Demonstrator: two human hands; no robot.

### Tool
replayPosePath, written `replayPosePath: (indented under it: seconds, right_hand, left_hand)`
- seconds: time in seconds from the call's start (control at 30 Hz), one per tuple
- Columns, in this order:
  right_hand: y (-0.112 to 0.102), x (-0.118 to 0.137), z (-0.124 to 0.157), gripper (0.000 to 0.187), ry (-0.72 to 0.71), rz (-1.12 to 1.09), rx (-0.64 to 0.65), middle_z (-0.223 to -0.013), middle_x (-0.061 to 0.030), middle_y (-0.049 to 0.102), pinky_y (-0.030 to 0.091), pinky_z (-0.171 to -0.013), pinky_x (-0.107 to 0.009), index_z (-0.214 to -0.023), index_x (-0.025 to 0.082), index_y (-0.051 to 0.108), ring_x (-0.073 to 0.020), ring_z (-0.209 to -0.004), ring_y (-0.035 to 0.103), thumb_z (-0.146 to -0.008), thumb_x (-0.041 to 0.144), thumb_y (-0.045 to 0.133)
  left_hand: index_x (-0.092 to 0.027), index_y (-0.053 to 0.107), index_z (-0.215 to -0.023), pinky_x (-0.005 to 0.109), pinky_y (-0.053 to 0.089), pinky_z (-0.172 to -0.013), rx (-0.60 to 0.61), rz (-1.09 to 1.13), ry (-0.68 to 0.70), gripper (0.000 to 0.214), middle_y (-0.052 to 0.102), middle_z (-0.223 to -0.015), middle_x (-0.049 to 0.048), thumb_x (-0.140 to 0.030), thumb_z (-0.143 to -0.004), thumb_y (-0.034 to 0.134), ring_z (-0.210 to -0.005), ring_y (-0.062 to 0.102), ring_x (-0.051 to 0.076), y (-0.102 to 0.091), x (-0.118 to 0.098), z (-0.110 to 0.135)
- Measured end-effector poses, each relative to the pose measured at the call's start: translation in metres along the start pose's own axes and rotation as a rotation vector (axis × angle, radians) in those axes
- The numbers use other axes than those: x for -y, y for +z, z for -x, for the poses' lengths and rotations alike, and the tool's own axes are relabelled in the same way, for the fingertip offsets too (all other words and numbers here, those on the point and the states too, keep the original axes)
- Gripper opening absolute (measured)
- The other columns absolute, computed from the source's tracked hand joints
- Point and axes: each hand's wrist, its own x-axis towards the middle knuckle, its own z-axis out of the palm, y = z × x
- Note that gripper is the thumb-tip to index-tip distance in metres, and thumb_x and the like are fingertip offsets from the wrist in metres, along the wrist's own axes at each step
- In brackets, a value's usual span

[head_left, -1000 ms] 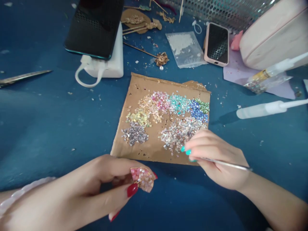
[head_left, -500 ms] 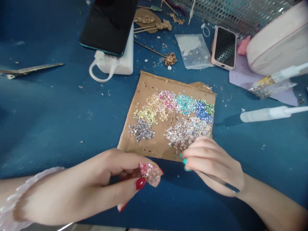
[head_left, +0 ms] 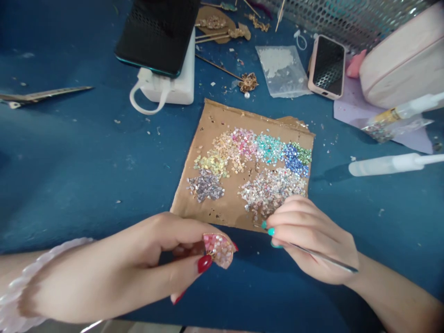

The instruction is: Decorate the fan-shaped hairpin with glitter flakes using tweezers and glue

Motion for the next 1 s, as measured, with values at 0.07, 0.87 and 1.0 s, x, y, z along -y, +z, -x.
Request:
replayPosePath:
  seconds: [0.07, 0.87, 1.0]
  right_hand:
    - [-0.001, 0.000, -0.001, 0.020, -0.008, -0.002, 0.009, -0.084, -0.0072, 0.066, 0.050, -0.074, -0.035, -0.097, 0.014, 0.057, -0.0151, -0.077, 0.061, -0.079, 0.006, 0.056]
    - [-0.004, -0.001, 0.004, 0.025, -0.034, 0.014, 0.046, -0.091, -0.0095, 0.065, 0.051, -0.079, -0.038, -0.099, 0.010, 0.058, -0.0170, -0.087, 0.061, -0.075, 0.000, 0.058]
    - [-0.006, 0.000, 0.000, 0.024, -0.012, 0.021, -0.007, -0.085, -0.0087, 0.066, 0.052, -0.074, -0.037, -0.096, 0.013, 0.058, -0.0159, -0.080, 0.062, -0.076, 0.000, 0.056]
  left_hand:
    - [-0.045, 0.059, -0.107, 0.012, 0.048, -0.039, -0.016, 0.001, -0.001, 0.035, 0.068, -0.077, -0.0112, -0.024, -0.080, 0.057, -0.044, 0.056, 0.007, 0.000, -0.001, 0.000]
    - [-0.045, 0.059, -0.105, 0.013, 0.050, -0.043, 0.117, 0.037, -0.034, 0.027, 0.067, -0.077, -0.0110, -0.033, -0.082, 0.051, -0.047, 0.057, 0.008, -0.008, -0.006, -0.003]
    - [-0.034, 0.061, -0.098, 0.012, 0.050, -0.047, 0.147, 0.040, -0.071, 0.019, 0.065, -0.079, -0.0061, -0.028, -0.085, 0.048, -0.050, 0.055, 0.007, -0.009, -0.014, -0.006]
